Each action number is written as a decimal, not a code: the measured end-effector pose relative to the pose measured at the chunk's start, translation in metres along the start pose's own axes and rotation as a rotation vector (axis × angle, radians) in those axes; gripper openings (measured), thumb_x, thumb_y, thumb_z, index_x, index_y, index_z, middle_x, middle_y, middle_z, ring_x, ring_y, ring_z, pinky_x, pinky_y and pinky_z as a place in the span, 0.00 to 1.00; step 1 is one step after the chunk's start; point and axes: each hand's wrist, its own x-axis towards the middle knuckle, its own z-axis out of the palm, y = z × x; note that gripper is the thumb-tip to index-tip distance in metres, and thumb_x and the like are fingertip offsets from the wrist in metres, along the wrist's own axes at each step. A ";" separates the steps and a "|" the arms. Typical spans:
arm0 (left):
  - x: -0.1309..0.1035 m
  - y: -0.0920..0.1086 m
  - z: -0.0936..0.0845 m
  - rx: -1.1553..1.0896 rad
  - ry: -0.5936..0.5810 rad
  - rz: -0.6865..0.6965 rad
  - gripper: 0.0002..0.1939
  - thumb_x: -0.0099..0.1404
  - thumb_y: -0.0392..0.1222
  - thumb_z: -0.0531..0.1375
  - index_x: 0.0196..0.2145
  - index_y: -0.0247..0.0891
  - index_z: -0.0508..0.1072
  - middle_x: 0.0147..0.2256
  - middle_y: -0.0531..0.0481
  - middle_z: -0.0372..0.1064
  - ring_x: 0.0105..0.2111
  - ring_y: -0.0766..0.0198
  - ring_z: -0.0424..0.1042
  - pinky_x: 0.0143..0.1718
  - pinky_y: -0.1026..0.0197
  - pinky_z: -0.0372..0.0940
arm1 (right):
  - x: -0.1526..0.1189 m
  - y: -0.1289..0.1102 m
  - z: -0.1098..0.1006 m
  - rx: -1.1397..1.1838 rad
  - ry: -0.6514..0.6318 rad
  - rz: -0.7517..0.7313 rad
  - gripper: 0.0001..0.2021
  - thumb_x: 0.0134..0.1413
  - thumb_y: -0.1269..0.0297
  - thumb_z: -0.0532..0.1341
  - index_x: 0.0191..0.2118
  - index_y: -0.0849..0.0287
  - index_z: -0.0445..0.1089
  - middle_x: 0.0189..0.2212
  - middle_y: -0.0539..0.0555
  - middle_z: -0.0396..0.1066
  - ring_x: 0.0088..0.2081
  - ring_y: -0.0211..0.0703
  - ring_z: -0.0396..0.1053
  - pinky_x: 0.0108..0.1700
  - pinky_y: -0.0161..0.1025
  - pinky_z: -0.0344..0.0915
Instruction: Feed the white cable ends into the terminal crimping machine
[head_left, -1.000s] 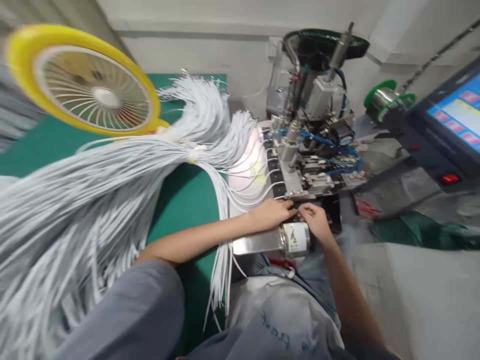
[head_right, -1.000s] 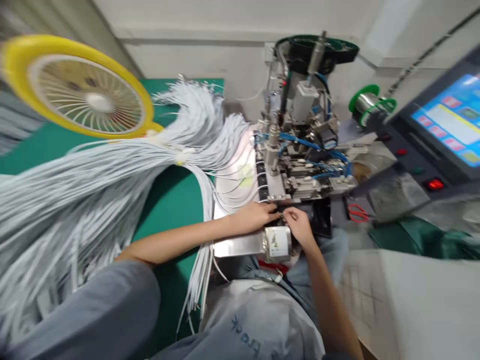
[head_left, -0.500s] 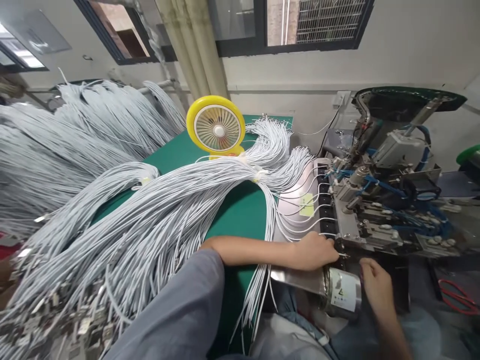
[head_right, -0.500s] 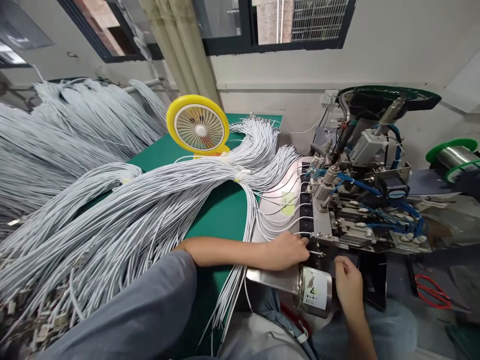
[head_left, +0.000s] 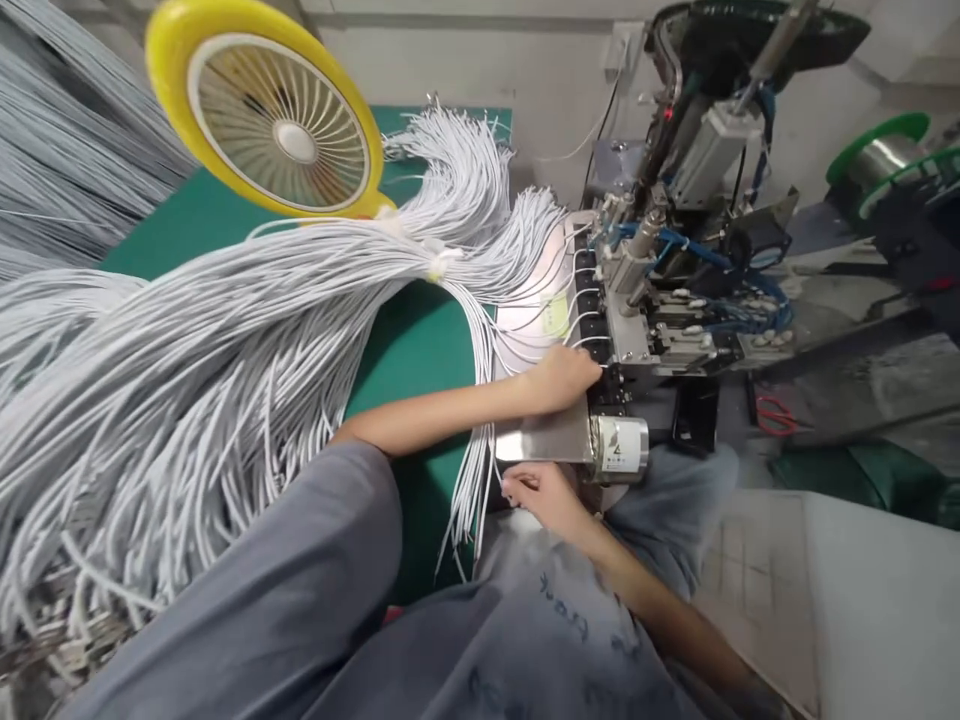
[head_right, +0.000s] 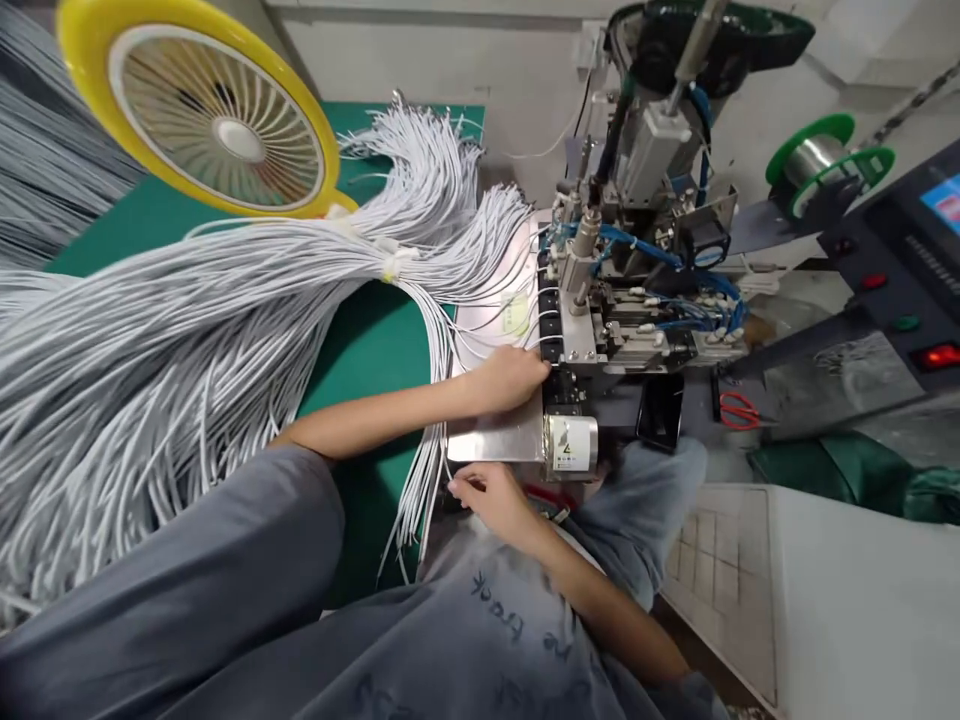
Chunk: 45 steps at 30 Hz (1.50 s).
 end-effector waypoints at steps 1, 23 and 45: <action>0.001 0.000 -0.001 0.007 -0.009 0.007 0.13 0.60 0.24 0.49 0.34 0.28 0.73 0.34 0.36 0.72 0.34 0.53 0.73 0.27 0.59 0.61 | -0.001 0.000 0.002 -0.063 0.030 -0.010 0.09 0.50 0.61 0.58 0.27 0.59 0.72 0.22 0.51 0.71 0.26 0.40 0.67 0.30 0.34 0.60; -0.005 0.019 -0.006 -0.686 0.277 0.333 0.14 0.68 0.39 0.50 0.42 0.31 0.72 0.33 0.46 0.68 0.31 0.66 0.68 0.32 0.66 0.61 | -0.022 -0.042 -0.128 0.254 0.774 -0.201 0.11 0.37 0.61 0.66 0.30 0.60 0.71 0.22 0.51 0.70 0.24 0.38 0.65 0.28 0.36 0.63; 0.002 0.013 -0.008 -0.829 0.635 0.359 0.08 0.63 0.34 0.56 0.30 0.32 0.74 0.23 0.52 0.65 0.24 0.71 0.64 0.25 0.70 0.58 | -0.011 -0.060 -0.123 0.222 0.815 -0.462 0.06 0.46 0.64 0.64 0.24 0.59 0.73 0.22 0.49 0.67 0.26 0.36 0.64 0.28 0.34 0.60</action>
